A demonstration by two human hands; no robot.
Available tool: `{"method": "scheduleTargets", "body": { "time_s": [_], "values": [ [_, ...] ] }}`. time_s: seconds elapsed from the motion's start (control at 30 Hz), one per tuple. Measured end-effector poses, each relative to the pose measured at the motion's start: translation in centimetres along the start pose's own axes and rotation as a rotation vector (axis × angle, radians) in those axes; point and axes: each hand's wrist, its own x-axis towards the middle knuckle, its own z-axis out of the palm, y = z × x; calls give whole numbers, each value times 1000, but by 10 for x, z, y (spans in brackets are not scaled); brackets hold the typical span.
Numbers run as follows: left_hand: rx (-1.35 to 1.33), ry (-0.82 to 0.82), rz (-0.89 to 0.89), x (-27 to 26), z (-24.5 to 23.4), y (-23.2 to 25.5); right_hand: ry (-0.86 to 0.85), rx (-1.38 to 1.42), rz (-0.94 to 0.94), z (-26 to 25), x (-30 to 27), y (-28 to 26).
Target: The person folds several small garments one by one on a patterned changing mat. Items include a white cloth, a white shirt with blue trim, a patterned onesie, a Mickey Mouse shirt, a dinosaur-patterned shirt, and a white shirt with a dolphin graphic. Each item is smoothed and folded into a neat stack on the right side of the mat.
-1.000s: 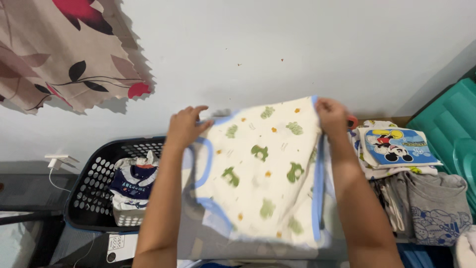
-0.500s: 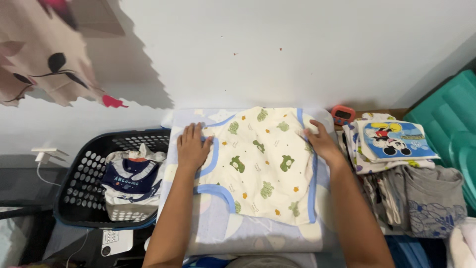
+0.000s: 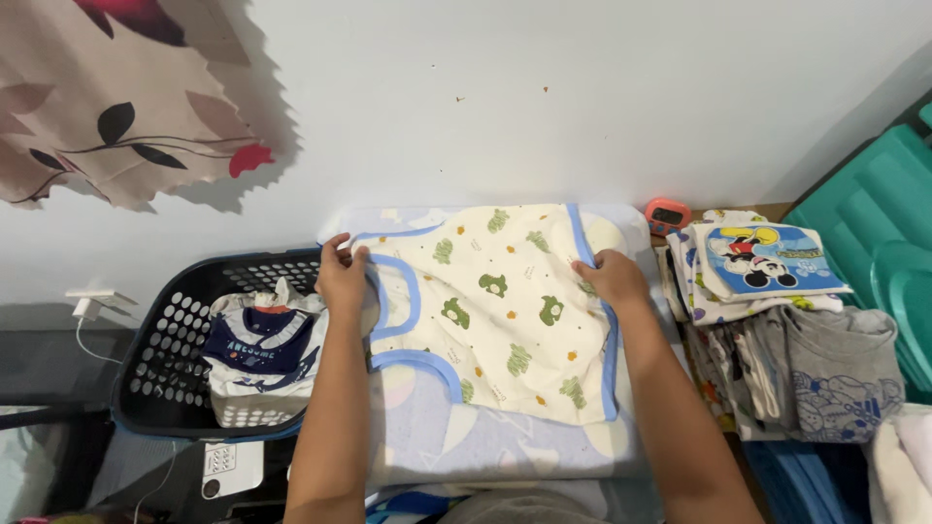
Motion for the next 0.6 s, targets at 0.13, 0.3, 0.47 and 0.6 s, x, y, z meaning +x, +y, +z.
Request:
{"method": "scheduleTargets", "body": {
  "time_s": [0.13, 0.3, 0.47, 0.6],
  "values": [
    [257, 2, 180, -9, -5, 1, 1, 94, -79, 9, 2, 15],
    [519, -168, 559, -72, 9, 32, 11, 614, 48, 2, -5, 25],
    [551, -610, 723, -128, 1, 50, -183, 702, 77, -17, -26, 22],
    [643, -658, 710, -129, -10, 54, 8, 625, -13, -11, -38, 17]
  ]
}}
